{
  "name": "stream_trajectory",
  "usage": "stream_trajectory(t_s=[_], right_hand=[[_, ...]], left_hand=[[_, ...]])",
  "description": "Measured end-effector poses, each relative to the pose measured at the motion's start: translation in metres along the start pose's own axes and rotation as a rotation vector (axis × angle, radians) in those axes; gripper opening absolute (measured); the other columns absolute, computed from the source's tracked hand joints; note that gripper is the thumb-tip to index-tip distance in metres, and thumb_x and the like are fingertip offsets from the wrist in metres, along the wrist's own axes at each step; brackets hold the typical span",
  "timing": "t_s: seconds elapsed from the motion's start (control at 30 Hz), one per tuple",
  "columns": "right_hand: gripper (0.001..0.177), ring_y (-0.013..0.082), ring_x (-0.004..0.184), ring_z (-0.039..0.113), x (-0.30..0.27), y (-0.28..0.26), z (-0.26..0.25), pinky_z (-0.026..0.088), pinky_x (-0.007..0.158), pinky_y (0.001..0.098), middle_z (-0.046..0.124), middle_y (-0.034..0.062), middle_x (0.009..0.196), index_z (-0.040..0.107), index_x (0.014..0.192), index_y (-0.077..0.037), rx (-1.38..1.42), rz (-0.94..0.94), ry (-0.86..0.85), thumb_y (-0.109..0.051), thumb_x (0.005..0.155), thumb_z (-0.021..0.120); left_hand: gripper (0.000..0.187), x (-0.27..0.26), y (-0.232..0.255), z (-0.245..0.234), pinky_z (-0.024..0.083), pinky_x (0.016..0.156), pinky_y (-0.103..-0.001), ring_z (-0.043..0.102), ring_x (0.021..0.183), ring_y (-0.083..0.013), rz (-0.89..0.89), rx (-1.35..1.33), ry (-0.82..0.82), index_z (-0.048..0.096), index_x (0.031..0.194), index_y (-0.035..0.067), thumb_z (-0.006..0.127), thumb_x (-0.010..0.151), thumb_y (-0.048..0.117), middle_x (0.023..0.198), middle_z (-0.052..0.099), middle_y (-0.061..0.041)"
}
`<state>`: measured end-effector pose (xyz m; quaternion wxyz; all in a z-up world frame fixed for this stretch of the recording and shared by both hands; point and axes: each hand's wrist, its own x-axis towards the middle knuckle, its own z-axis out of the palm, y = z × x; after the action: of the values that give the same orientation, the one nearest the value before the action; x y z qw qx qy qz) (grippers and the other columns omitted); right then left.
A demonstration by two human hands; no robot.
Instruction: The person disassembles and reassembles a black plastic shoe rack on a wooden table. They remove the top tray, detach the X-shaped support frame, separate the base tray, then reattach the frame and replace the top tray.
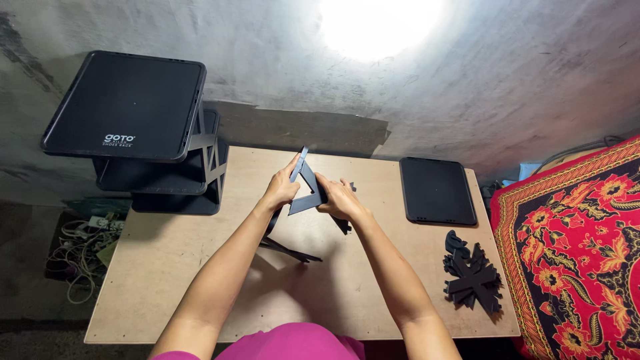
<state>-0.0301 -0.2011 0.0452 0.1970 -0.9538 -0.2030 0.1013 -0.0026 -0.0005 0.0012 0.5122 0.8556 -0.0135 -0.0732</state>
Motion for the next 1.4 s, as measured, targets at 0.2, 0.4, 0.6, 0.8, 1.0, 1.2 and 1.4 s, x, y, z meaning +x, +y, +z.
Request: stream_trajectory(t_s=[0.2,0.4,0.6,0.8,1.0,1.2,1.4], right_hand=[[0.081,0.0421,0.084,0.069,-0.008,-0.016,-0.004,0.055,0.078,0.0481,0.071,0.0225,0.084,0.05,0.14,-0.007,-0.021,-0.025,0.092,-0.022,0.067,0.083],[0.092,0.0438,0.076,0.069,-0.008,-0.008,-0.006,0.054,0.07,0.0501,0.069,0.024,0.076,0.045,0.146,0.0,-0.015,-0.115,0.136,-0.016,0.063,0.081],[0.089,0.0423,0.079,0.07,-0.01,-0.006,0.013,0.055,0.073,0.0494,0.069,0.0231,0.077,0.045,0.141,0.001,0.064,0.007,0.064,-0.027,0.067,0.087],[0.096,0.0406,0.086,0.072,-0.008,-0.002,0.02,0.05,0.091,0.0538,0.074,0.0212,0.082,0.041,0.145,0.004,0.03,-0.231,0.298,-0.023,0.064,0.086],[0.098,0.0411,0.093,0.071,-0.024,-0.018,0.002,0.055,0.082,0.048,0.072,0.0233,0.091,0.047,0.14,-0.003,0.08,0.149,0.036,-0.036,0.061,0.093],[0.101,0.0424,0.092,0.071,-0.043,-0.016,0.0,0.054,0.083,0.0477,0.073,0.0248,0.09,0.044,0.146,-0.004,0.08,0.091,0.093,-0.027,0.06,0.092],[0.099,0.0429,0.093,0.071,-0.059,-0.002,-0.004,0.054,0.086,0.0471,0.074,0.0242,0.093,0.043,0.148,-0.006,0.146,0.115,0.213,-0.024,0.063,0.09]], left_hand=[[0.09,0.006,-0.007,0.004,0.054,0.083,-0.041,0.071,0.089,-0.032,0.114,-0.006,0.082,0.042,0.157,0.028,0.056,0.073,0.0,0.103,0.072,-0.025],[0.09,0.005,-0.006,0.003,0.05,0.095,-0.045,0.065,0.113,-0.0449,0.325,0.008,0.128,0.041,0.156,0.021,0.056,0.071,-0.003,0.124,0.067,-0.031],[0.088,0.005,-0.001,-0.001,0.053,0.094,-0.044,0.07,0.109,-0.0397,0.038,0.041,0.013,0.039,0.157,0.029,0.054,0.076,0.0,0.119,0.07,-0.028],[0.089,0.003,0.0,0.003,0.053,0.093,-0.044,0.071,0.106,-0.0395,-0.007,0.036,0.008,0.036,0.159,0.027,0.052,0.076,0.0,0.118,0.07,-0.028],[0.09,0.001,0.004,-0.007,0.056,0.094,-0.044,0.072,0.107,-0.0396,-0.062,0.0,0.077,0.03,0.162,0.026,0.048,0.078,0.0,0.121,0.069,-0.028],[0.092,-0.006,0.018,-0.016,0.05,0.104,-0.044,0.066,0.118,-0.04,-0.008,0.077,0.022,0.028,0.163,0.023,0.053,0.077,0.0,0.129,0.065,-0.029],[0.09,-0.023,0.044,-0.011,0.035,0.106,-0.054,0.043,0.141,-0.0436,0.221,0.646,0.119,0.032,0.161,0.013,0.074,0.083,0.025,0.158,0.04,-0.02]])
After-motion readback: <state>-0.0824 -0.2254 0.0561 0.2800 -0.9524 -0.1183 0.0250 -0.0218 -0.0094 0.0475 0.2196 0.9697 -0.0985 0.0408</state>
